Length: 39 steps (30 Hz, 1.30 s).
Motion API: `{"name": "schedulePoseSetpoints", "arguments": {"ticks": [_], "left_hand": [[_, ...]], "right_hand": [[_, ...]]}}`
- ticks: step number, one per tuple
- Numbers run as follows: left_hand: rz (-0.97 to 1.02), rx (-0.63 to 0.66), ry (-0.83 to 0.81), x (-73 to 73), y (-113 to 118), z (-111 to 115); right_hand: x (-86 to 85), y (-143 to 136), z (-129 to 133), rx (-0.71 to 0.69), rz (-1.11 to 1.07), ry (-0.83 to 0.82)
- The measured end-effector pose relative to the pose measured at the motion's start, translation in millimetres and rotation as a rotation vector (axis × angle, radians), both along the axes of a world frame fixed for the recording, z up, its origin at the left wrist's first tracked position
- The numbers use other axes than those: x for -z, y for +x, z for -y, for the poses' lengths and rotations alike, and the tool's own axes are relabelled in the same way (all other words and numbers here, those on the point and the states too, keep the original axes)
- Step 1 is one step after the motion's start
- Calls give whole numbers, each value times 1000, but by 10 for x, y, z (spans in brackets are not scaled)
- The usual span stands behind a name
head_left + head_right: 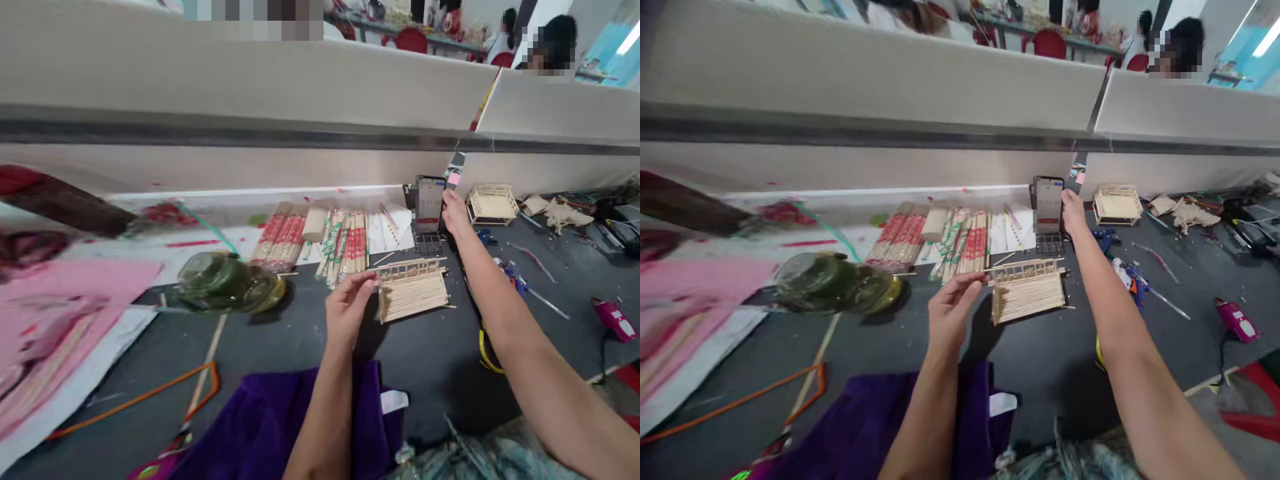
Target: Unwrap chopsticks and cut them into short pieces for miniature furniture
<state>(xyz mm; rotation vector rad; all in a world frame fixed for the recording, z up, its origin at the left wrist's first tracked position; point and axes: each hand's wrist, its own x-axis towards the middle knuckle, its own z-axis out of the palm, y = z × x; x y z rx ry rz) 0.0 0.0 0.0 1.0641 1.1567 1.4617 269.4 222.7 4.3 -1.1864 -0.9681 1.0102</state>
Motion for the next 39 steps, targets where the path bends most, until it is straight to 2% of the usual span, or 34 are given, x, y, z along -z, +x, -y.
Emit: {"name": "schedulePoseSetpoints", "arguments": {"ticks": [4,12,16,22,25,29,32,34,36,39], "left_hand": [[-50,3,5,-11,-7,-17],[-46,18,8,38,-15,-33],[-45,20,9,24,-2,-30],[-57,34,8,7,1,-21],[-53,29,16,9,-2,-27],[-37,10,17,22,0,-40],[-15,-57,12,26,2,-58],[-3,-126,10,18,1,-74],[5,-192,10,4,-3,-89],[9,-246,20,-14,-8,-104]], "right_hand": [[-20,-1,-17,-19,24,-31],[-43,-31,29,-73,88,47],[-41,-23,57,-70,69,10],[-15,-33,113,-107,-98,-41],[-13,-5,147,-113,-88,-110],[-82,99,190,-46,1,-155],[-187,212,261,51,154,-146],[-267,301,350,90,353,-147],[-343,404,474,42,691,-159],[-435,574,687,-100,1279,-224]]}}
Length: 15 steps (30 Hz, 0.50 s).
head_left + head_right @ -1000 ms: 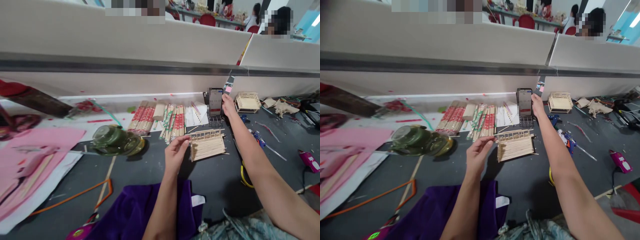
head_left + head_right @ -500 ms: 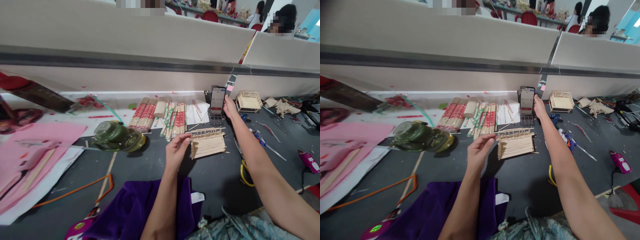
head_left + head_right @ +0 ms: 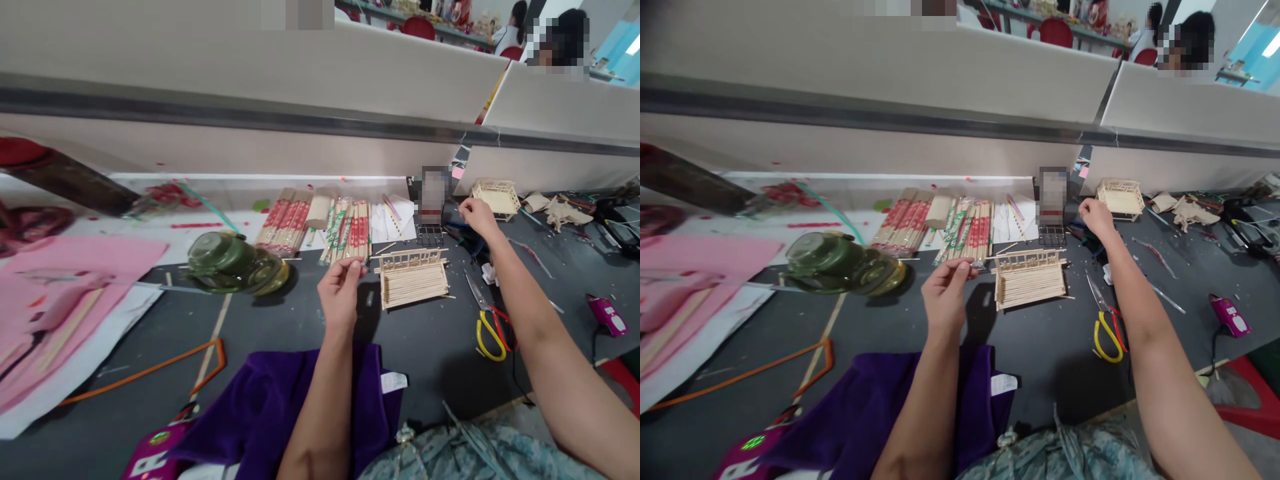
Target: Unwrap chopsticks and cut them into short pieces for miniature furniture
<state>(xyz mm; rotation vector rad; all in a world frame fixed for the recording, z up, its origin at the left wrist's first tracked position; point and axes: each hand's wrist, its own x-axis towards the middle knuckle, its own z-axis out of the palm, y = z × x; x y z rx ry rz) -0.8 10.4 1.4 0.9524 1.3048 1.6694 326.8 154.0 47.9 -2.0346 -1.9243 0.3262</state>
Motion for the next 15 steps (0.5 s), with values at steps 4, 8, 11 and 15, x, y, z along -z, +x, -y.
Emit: {"name": "schedulePoseSetpoints", "arguments": {"ticks": [4,8,11,15], "left_hand": [[-21,-5,1,-5,11,-4],[-29,4,9,-16,21,-2],[-17,1,22,-33,17,-3],[-23,-11,35,-47,47,-5]], "right_hand": [[-80,222,225,-18,244,-116],[-148,419,392,45,333,-178],[-162,512,559,134,385,-208],[-51,490,784,217,417,-288]]}}
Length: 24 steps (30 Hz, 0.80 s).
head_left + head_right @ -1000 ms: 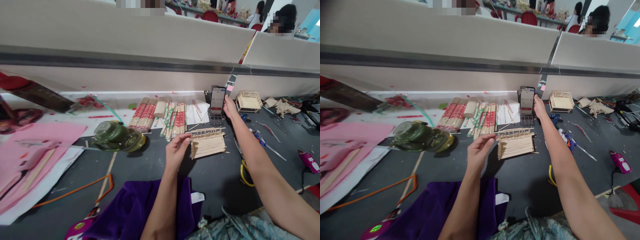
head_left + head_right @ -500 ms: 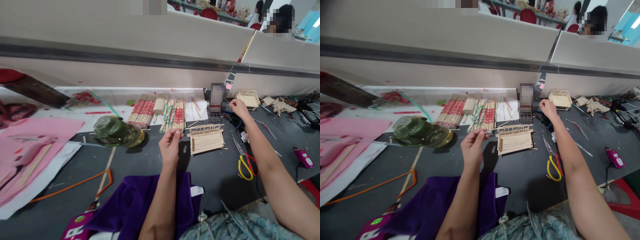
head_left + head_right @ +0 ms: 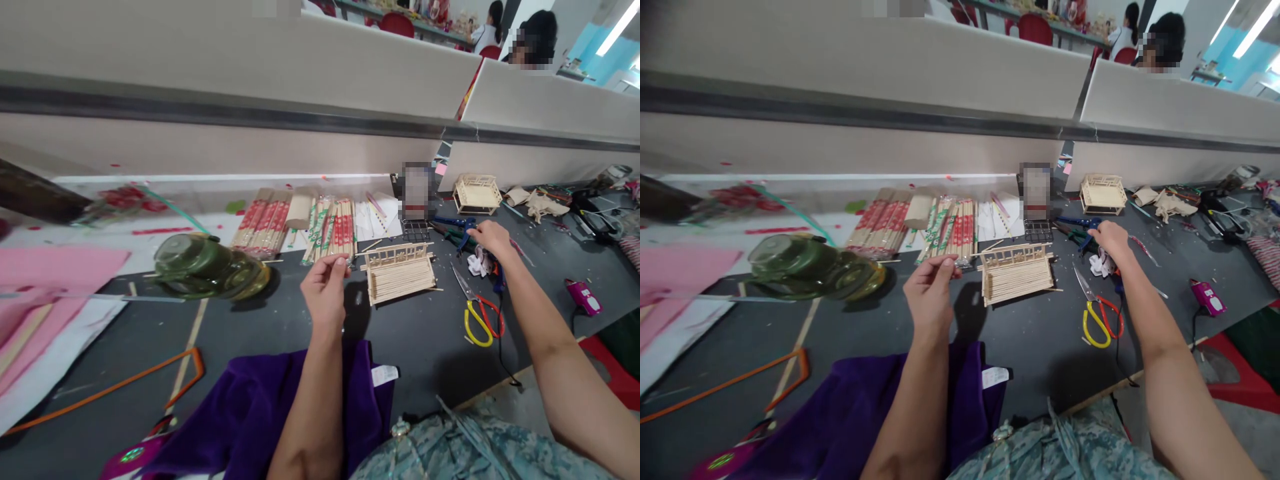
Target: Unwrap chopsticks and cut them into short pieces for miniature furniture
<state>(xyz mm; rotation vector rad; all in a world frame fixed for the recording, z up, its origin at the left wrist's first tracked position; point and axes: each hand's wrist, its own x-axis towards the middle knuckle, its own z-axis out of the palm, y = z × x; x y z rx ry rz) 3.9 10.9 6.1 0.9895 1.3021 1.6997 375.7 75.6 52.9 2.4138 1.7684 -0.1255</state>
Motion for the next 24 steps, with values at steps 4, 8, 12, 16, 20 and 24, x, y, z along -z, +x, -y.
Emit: {"name": "schedulePoseSetpoints", "arguments": {"ticks": [4,8,12,16,20,24], "left_hand": [[-18,26,-4,-3,70,15],[-9,49,0,5,89,27],[9,42,28,-1,57,19],[-1,33,13,-25,41,15],[6,26,22,-38,48,18],[-5,24,21,-52,53,24]], "right_hand": [[149,-126,25,48,-52,-60],[185,-196,-145,94,-47,-76],[174,-176,-291,112,-36,-123],[137,-104,-327,132,-49,-133],[-11,6,-323,170,-47,-86],[-231,125,-240,192,-42,-39]]}}
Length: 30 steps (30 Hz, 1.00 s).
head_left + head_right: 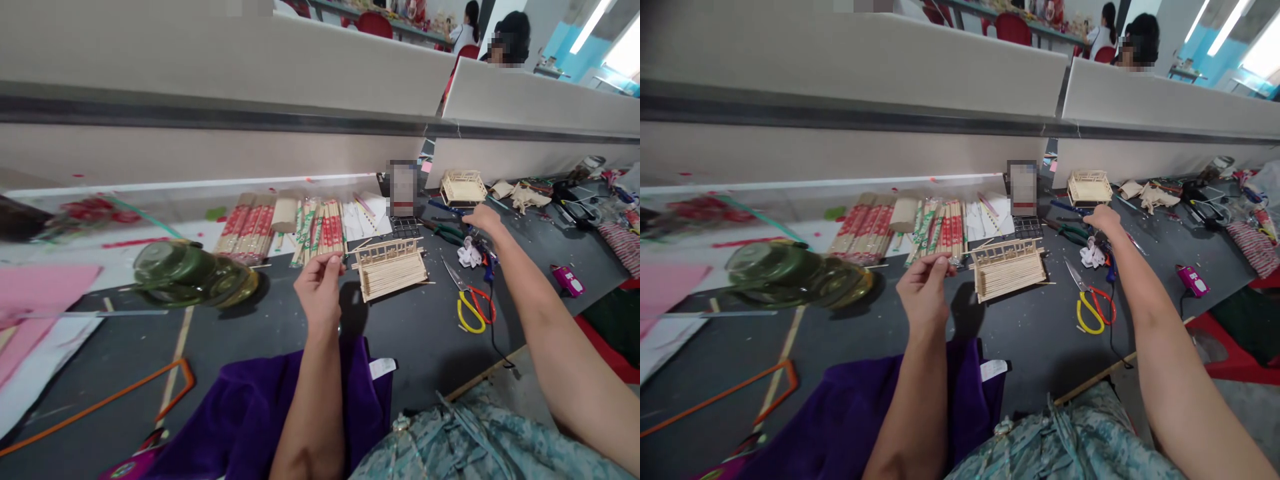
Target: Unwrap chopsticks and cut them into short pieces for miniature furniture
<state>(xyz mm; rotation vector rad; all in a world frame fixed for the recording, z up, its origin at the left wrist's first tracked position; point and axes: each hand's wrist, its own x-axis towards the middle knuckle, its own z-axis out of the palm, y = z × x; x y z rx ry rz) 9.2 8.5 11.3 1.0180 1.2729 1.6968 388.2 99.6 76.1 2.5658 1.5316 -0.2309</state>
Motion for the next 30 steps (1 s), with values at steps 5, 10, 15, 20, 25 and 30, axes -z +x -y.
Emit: {"name": "schedulePoseSetpoints", "arguments": {"ticks": [5,10,15,20,25,30], "left_hand": [[19,-11,12,-27,-17,4],[46,-15,21,-42,-12,12],[27,-6,34,-65,40,31],[54,-6,50,-58,59,27],[50,-9,63,-39,52,17],[40,6,53,-28,71,15]], "right_hand": [[-166,146,456,-8,54,55],[-60,351,1177,88,105,172],[244,515,1766,348,120,309],[520,462,2188,344,141,430],[626,423,2573,182,133,432],[608,353,2890,82,111,397]]}}
